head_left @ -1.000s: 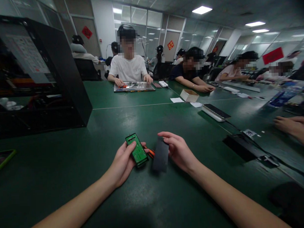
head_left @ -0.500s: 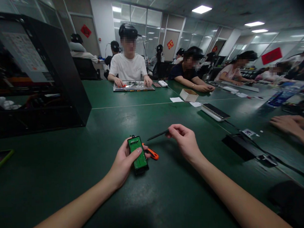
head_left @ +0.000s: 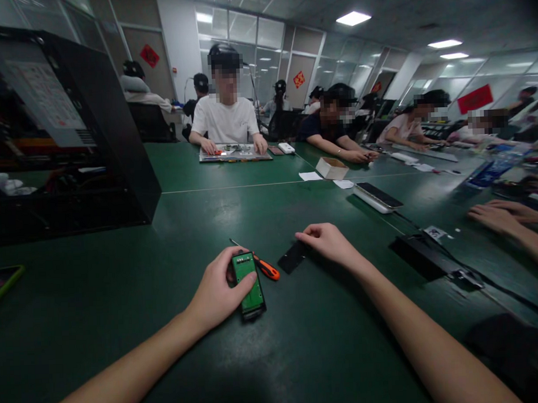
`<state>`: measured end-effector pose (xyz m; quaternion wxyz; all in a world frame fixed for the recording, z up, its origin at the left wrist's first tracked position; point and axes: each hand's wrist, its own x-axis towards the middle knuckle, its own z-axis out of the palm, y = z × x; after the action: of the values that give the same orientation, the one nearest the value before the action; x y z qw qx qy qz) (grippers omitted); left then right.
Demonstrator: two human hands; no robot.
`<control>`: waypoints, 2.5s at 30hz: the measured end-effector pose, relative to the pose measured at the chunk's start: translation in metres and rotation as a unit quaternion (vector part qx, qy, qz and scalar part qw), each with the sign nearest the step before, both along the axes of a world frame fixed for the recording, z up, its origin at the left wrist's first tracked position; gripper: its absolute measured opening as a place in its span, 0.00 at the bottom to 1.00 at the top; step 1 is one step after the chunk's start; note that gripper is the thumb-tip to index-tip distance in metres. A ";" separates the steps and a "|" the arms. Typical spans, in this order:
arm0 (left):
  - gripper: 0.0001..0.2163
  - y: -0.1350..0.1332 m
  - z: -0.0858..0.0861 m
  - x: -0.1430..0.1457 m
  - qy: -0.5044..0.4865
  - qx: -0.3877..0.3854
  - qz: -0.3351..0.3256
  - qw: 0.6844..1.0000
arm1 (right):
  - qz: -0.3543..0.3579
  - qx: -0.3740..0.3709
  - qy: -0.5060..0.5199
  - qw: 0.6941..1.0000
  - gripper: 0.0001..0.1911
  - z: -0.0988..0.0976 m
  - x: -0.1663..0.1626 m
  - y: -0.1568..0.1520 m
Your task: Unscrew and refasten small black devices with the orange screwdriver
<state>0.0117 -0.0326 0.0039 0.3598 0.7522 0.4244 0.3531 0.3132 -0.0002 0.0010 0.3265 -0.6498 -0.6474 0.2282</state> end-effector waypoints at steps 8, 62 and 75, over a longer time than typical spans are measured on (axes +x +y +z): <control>0.17 0.001 -0.007 -0.001 0.132 0.058 0.042 0.989 | 0.015 0.112 -0.058 0.992 0.17 0.001 -0.032 -0.016; 0.21 0.011 -0.024 -0.003 0.188 0.187 -0.083 0.961 | -0.292 -0.057 -0.342 0.891 0.21 0.006 0.152 0.000; 0.21 0.009 -0.025 -0.002 0.211 0.222 -0.109 0.946 | 0.270 0.034 -0.209 0.939 0.45 0.017 -0.002 -0.009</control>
<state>0.0093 -0.0241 -0.0207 0.1227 0.9118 0.3169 0.2303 0.3112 -0.0087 0.0181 0.1321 -0.4718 -0.8597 0.1449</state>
